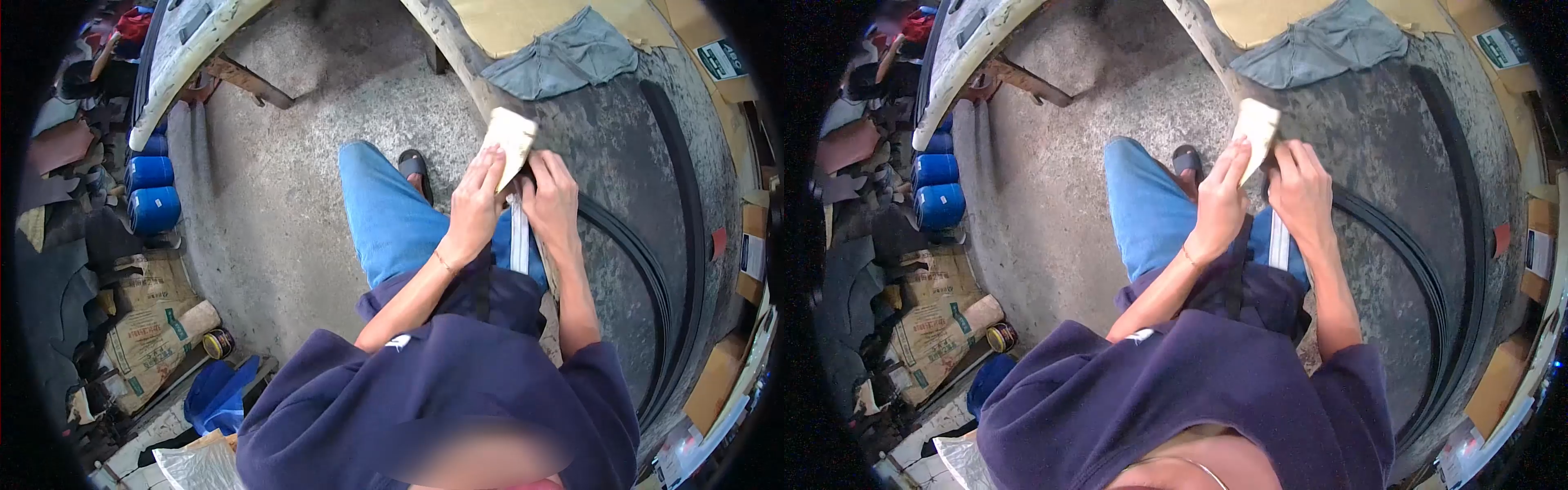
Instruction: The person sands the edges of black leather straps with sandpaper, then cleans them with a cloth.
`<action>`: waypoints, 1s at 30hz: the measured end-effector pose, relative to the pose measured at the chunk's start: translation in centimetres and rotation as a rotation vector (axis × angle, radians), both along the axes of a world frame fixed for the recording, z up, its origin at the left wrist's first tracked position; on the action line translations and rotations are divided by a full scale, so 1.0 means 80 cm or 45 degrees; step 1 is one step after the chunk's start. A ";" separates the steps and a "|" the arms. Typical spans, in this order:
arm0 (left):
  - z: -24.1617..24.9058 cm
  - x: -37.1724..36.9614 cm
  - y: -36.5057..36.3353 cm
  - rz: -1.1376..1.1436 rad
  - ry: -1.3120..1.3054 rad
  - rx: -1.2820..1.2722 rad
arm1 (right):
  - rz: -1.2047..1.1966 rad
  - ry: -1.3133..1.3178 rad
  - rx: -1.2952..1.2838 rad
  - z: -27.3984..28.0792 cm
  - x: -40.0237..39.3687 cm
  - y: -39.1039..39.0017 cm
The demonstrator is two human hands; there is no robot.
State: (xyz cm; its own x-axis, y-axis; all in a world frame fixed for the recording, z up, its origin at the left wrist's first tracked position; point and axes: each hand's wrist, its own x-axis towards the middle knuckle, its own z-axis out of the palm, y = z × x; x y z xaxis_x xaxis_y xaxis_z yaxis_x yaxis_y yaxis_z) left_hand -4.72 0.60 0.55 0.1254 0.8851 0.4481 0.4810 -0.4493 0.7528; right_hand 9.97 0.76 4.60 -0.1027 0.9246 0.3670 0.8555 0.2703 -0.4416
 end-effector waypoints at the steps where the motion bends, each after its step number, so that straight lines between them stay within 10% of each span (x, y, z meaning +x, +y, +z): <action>1: -0.015 -0.008 0.008 0.032 0.092 -0.248 | 0.028 0.048 -0.002 0.006 -0.001 0.002; 4: -0.015 -0.018 0.007 0.101 0.252 -0.483 | 0.056 0.075 -0.004 0.009 -0.002 -0.003; 8: -0.003 0.001 0.003 -0.011 0.038 0.099 | 0.005 -0.022 -0.019 -0.006 0.004 -0.002; 10: 0.004 -0.015 0.023 -0.014 0.207 -0.738 | 0.058 0.109 -0.002 0.004 0.001 0.000; 14: 0.013 -0.039 0.040 0.262 -0.005 -0.678 | 0.060 0.095 -0.001 0.001 0.002 -0.001; 25: 0.077 0.053 0.226 -0.028 0.115 0.772 | 0.127 0.041 0.033 0.004 0.005 0.001; 30: 0.041 -0.010 0.089 0.041 -0.292 -0.511 | 0.067 0.055 0.039 0.002 -0.001 0.000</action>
State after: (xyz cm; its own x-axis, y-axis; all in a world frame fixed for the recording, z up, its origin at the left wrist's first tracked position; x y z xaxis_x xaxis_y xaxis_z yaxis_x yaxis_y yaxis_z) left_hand -5.50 7.76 3.85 0.0325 0.9961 0.0823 0.2904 -0.0882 0.9528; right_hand 9.87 0.78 4.80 -0.1346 0.9066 0.3999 0.8200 0.3285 -0.4687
